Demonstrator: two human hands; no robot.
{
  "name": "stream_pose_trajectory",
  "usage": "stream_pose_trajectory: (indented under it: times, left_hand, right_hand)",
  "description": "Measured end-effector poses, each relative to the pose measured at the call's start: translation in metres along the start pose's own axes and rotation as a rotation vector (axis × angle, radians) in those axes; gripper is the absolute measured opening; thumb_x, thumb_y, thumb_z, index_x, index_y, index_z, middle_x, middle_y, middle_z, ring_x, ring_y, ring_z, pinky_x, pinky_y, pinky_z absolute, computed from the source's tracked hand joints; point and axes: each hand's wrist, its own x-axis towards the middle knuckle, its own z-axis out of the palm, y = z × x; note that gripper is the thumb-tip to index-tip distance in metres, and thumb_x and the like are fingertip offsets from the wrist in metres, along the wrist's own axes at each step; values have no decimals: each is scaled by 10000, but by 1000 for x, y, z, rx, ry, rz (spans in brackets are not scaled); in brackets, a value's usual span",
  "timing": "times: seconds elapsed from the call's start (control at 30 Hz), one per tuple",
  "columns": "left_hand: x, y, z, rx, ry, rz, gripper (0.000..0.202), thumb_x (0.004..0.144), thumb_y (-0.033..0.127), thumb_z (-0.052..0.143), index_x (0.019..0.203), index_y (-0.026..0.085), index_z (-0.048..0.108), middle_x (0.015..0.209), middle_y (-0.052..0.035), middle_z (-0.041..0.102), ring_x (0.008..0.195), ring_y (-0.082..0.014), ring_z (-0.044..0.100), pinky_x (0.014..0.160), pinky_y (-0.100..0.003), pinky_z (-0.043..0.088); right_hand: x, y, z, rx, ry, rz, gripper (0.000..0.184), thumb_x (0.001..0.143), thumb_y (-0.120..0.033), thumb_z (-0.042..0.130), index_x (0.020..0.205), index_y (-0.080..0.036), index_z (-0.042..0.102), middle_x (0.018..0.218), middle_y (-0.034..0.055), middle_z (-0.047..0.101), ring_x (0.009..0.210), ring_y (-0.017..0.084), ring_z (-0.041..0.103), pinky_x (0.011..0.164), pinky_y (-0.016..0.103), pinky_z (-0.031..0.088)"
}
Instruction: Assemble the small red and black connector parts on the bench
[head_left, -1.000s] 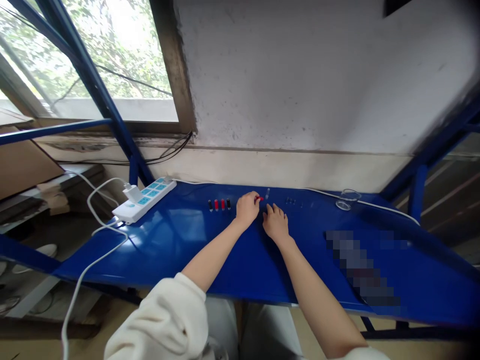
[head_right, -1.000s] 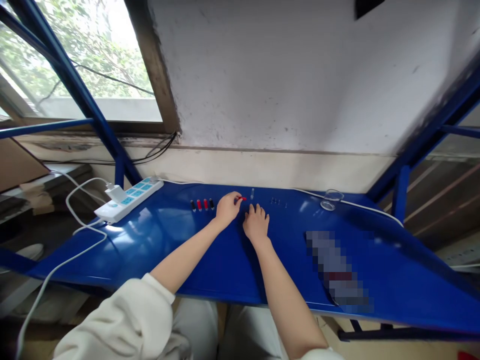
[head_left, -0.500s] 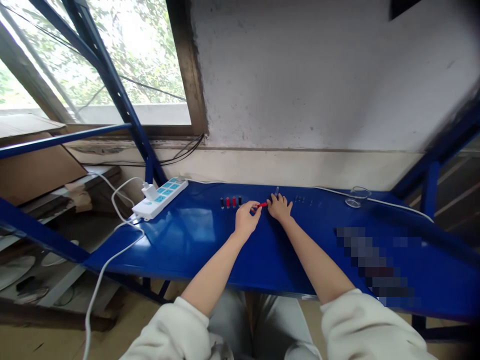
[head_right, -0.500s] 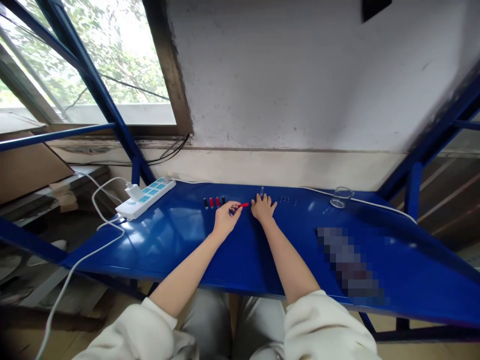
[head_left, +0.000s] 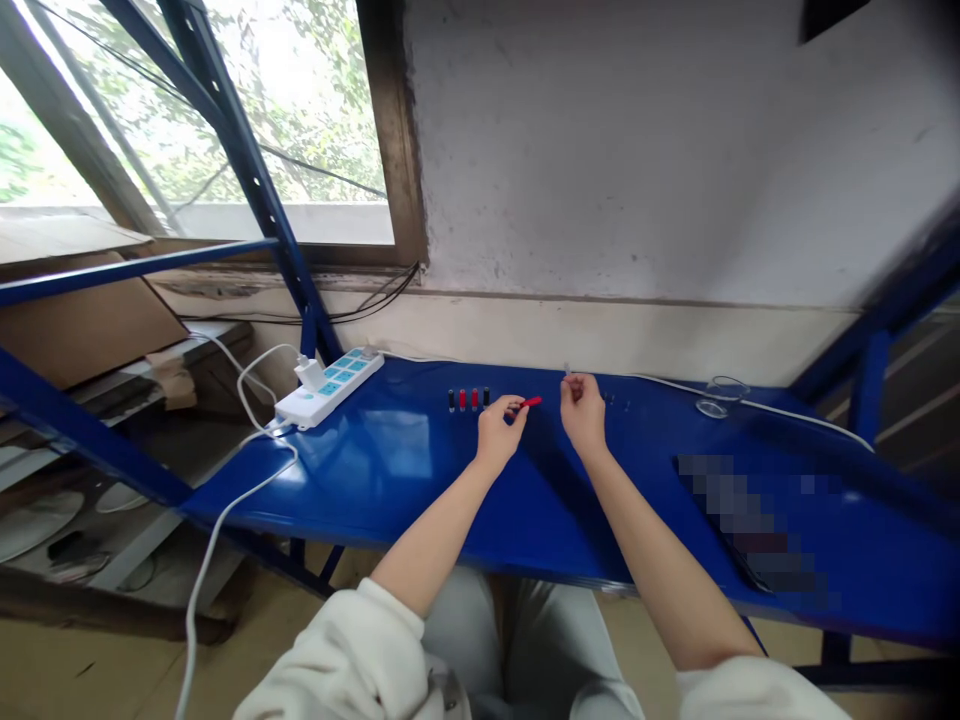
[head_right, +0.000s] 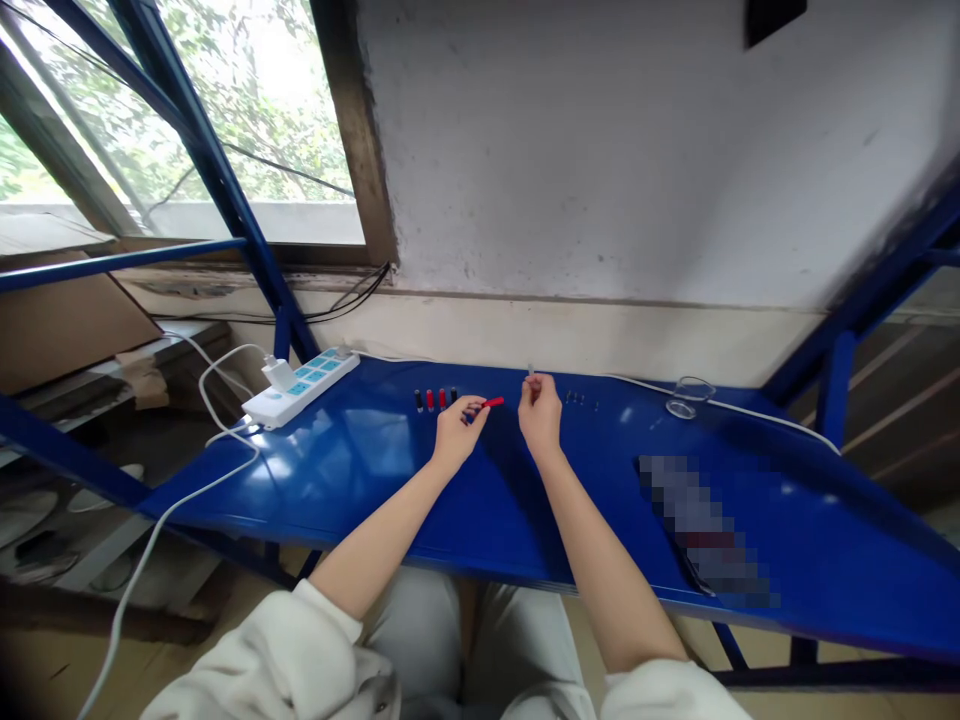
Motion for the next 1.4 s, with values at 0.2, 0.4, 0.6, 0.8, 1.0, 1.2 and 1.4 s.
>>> stream_pose_trajectory:
  times: [0.2,0.4,0.6,0.8,1.0,1.2,1.4]
  left_hand:
    - [1,-4,1,-70,32,-71,182,759,284,549,867,156,621,781,-46,637,674,-116,567,664,-259,473]
    - [2,-8,2,-80,-8,-80,167,757,271,558,864,162,626,777,-44,643,714,-127,587,696,-270,475]
    - [3,-14,3,-118,-13,-120,167,744,262,573,858,151,625,766,-48,643,676,-119,582,673,-267,480]
    - [5,-17,4,-336,-102,-239,178,731,249,592,859,126,605,750,-67,656,674,-135,612,607,-262,503]
    - [3,-10,5,-405,-257,-210,225,697,268,638,858,113,609,751,-80,664,613,-117,604,607,-265,505]
    - [3,-5,1,-333,-150,-156,212,747,270,583,905,130,599,765,-57,636,579,-96,579,583,-239,486]
    - [3,3,-4,-182,-30,-14,261,818,295,481,1028,183,589,922,-55,595,585,-73,536,586,-221,461]
  right_hand:
    - [-14,8,-4,311,55,100,268,825,-414,399,875,-167,493,608,-20,472,550,102,458,541,223,384]
    - [-14,13,0,457,-35,181,296,783,-448,457,850,-166,516,571,-39,438,506,85,412,477,211,339]
    - [-13,8,-4,612,-74,283,279,735,-449,529,802,-179,520,538,-58,417,443,62,357,432,208,304]
    - [-11,3,-9,779,-182,398,304,664,-453,613,755,-179,520,488,-70,391,390,48,307,387,212,256]
    - [-14,-1,-9,769,-375,408,311,655,-446,627,763,-171,527,463,-78,384,382,54,324,397,221,257]
    - [-18,2,-5,627,-421,275,334,706,-480,568,804,-161,542,523,-50,481,422,64,396,431,212,294]
    - [-25,-1,2,413,-532,40,274,732,-426,549,828,-169,538,631,-9,577,544,103,511,529,237,403]
